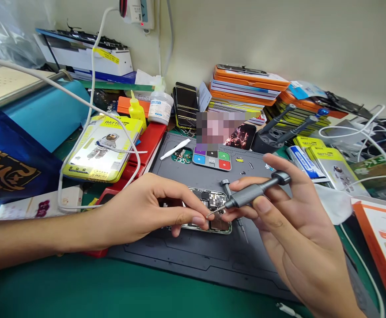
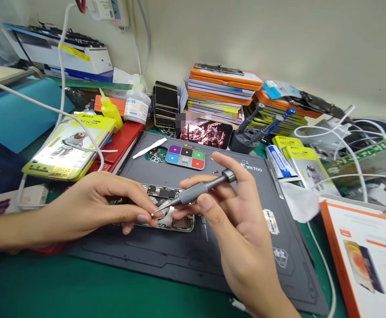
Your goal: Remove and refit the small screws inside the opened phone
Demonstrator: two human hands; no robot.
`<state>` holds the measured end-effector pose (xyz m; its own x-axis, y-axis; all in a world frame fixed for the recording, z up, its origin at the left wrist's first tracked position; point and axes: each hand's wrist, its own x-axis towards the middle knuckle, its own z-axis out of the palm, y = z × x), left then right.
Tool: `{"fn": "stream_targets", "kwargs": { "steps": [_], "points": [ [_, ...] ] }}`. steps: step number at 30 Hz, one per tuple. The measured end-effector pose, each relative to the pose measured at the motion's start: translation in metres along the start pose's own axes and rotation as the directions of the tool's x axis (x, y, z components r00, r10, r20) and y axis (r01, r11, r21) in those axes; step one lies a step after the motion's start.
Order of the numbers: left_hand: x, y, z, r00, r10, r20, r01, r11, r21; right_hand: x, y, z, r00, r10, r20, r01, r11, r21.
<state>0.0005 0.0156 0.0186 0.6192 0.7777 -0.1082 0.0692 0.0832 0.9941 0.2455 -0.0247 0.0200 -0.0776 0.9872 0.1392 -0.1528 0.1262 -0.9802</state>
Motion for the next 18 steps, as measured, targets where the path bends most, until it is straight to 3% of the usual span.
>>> {"fn": "stream_targets", "kwargs": {
  "steps": [18],
  "points": [
    [-0.0016, 0.0038, 0.0006, 0.997, -0.064, -0.034, 0.068, 0.988, 0.137, -0.0033, -0.0017, 0.0021, 0.998, -0.046, -0.035, 0.041, 0.990, -0.133]
  ]
}}
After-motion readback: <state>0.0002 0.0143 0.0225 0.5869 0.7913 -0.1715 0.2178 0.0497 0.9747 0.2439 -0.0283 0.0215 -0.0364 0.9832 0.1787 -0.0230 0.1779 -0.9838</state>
